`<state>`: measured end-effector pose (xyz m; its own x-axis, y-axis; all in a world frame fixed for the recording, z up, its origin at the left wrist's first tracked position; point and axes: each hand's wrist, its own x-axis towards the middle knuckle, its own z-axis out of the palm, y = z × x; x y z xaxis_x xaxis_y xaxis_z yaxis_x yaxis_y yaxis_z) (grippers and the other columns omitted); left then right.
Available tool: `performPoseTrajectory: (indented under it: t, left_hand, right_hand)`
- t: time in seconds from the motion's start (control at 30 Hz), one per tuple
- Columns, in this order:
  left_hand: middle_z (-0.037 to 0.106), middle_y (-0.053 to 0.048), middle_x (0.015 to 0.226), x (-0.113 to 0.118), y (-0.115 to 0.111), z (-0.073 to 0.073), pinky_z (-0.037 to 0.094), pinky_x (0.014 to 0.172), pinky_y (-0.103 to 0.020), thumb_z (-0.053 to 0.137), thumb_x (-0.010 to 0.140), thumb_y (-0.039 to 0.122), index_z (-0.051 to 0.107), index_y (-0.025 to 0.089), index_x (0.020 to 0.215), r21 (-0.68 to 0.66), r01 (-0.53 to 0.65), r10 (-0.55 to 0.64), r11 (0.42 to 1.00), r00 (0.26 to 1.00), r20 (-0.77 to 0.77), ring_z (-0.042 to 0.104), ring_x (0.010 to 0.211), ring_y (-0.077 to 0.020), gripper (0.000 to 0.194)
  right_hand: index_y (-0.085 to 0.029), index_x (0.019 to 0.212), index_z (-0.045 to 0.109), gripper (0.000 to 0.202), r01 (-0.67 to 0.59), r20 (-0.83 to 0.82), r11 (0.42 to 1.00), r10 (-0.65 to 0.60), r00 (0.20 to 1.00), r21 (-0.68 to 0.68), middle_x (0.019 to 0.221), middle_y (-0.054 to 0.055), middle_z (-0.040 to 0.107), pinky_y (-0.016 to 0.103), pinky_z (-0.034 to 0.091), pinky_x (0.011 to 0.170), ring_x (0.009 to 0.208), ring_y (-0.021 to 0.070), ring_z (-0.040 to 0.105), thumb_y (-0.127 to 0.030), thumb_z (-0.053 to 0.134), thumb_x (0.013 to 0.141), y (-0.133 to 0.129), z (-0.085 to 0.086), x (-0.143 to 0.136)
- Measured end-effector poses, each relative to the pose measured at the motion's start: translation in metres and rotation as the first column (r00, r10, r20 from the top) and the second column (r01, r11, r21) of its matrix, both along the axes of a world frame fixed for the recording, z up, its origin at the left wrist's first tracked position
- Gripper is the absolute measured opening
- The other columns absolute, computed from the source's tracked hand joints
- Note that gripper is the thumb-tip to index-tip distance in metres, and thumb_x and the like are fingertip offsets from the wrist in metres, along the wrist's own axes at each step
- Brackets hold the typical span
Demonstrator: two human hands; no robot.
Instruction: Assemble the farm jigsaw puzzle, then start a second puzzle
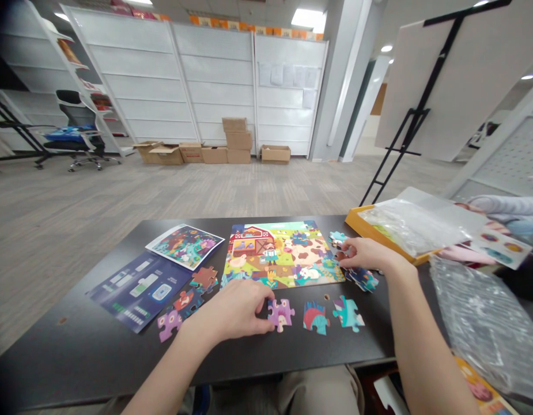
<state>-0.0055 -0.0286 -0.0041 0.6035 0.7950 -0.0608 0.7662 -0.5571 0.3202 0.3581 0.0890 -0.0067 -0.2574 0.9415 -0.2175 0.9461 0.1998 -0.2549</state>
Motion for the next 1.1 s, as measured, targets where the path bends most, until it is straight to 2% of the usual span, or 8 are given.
performPoseTrajectory:
  t: [0.13, 0.23, 0.3, 0.37, 0.47, 0.73, 0.87, 1.1]
  left_hand:
    - [0.075, -0.002, 0.079, -0.003, 0.000, 0.005, 0.047, 0.065, -0.029, 0.072, 0.076, 0.036, 0.074, 0.024, 0.101, 0.002, 0.009, -0.009, 1.000, 0.999, 0.047, 0.070, 0.074, -0.0225, 0.028]
    - [0.075, -0.001, 0.083, -0.008, 0.002, 0.009, 0.047, 0.067, -0.028, 0.068, 0.080, 0.036, 0.072, 0.024, 0.103, 0.060, -0.026, 0.019, 0.998, 0.994, 0.103, 0.069, 0.077, -0.0214, 0.027]
    - [0.075, -0.002, 0.088, -0.012, 0.005, 0.011, 0.048, 0.070, -0.028, 0.066, 0.083, 0.035, 0.070, 0.024, 0.108, 0.115, -0.052, 0.036, 0.992, 0.990, 0.134, 0.070, 0.080, -0.0210, 0.028]
    - [0.075, -0.002, 0.094, -0.014, 0.009, 0.011, 0.050, 0.075, -0.029, 0.063, 0.086, 0.032, 0.068, 0.023, 0.114, 0.174, -0.071, 0.044, 0.982, 0.987, 0.153, 0.070, 0.086, -0.0211, 0.030]
    - [0.076, -0.005, 0.103, -0.014, 0.015, 0.009, 0.051, 0.079, -0.031, 0.060, 0.088, 0.029, 0.066, 0.021, 0.117, 0.243, -0.077, 0.043, 0.967, 0.989, 0.145, 0.071, 0.092, -0.0222, 0.031]
    - [0.076, -0.007, 0.113, -0.004, 0.025, 0.001, 0.053, 0.085, -0.034, 0.062, 0.087, 0.029, 0.064, 0.022, 0.121, 0.280, -0.073, 0.039, 0.957, 0.991, 0.126, 0.071, 0.104, -0.0256, 0.035]
    - [0.075, -0.008, 0.118, -0.002, 0.025, -0.001, 0.054, 0.089, -0.036, 0.061, 0.090, 0.032, 0.063, 0.022, 0.120, 0.288, -0.073, 0.037, 0.955, 0.991, 0.128, 0.070, 0.108, -0.0259, 0.032]
    - [0.075, -0.009, 0.113, 0.003, 0.025, -0.002, 0.054, 0.087, -0.039, 0.057, 0.093, 0.031, 0.062, 0.021, 0.117, 0.305, -0.062, 0.039, 0.950, 0.996, 0.084, 0.071, 0.104, -0.0278, 0.027]
  right_hand:
    - [-0.021, 0.098, 0.074, 0.043, 0.050, -0.023, 0.989, -0.047, 0.999, 0.138, 0.086, 0.007, 0.076, 0.031, 0.049, 0.065, 0.075, 0.0234, 0.069, -0.057, 0.067, 0.077, 0.000, 0.006, -0.003]
    - [-0.019, 0.097, 0.074, 0.044, 0.047, -0.147, 0.978, -0.017, 0.989, 0.204, 0.087, 0.009, 0.076, 0.032, 0.050, 0.068, 0.078, 0.0240, 0.069, -0.059, 0.062, 0.082, -0.005, 0.015, -0.017]
    - [-0.018, 0.099, 0.073, 0.049, -0.005, -0.304, 0.988, 0.052, 0.951, 0.156, 0.088, 0.009, 0.075, 0.032, 0.051, 0.069, 0.080, 0.0238, 0.068, -0.062, 0.060, 0.085, -0.011, 0.020, -0.033]
    - [-0.016, 0.102, 0.073, 0.052, -0.114, -0.477, 0.992, 0.128, 0.870, 0.057, 0.095, 0.010, 0.076, 0.031, 0.052, 0.073, 0.084, 0.0230, 0.069, -0.064, 0.061, 0.086, -0.018, 0.023, -0.052]
    - [-0.015, 0.101, 0.072, 0.051, -0.283, -0.616, 0.958, 0.201, 0.762, -0.037, 0.095, 0.009, 0.075, 0.030, 0.051, 0.072, 0.083, 0.0204, 0.067, -0.063, 0.061, 0.088, -0.025, 0.021, -0.077]
    - [-0.016, 0.107, 0.071, 0.043, -0.506, -0.700, 0.836, 0.230, 0.676, -0.214, 0.096, 0.007, 0.074, 0.026, 0.052, 0.073, 0.081, 0.0158, 0.067, -0.050, 0.075, 0.083, -0.031, 0.010, -0.094]
    - [-0.015, 0.102, 0.071, 0.040, -0.573, -0.692, 0.772, 0.255, 0.675, -0.274, 0.097, 0.007, 0.075, 0.025, 0.053, 0.072, 0.081, 0.0154, 0.067, -0.047, 0.079, 0.080, -0.034, 0.008, -0.100]
    - [-0.013, 0.093, 0.072, 0.042, -0.566, -0.649, 0.780, 0.288, 0.704, -0.267, 0.078, 0.002, 0.069, 0.020, 0.041, 0.052, 0.056, 0.0085, 0.053, -0.054, 0.063, 0.092, -0.033, 0.002, -0.107]
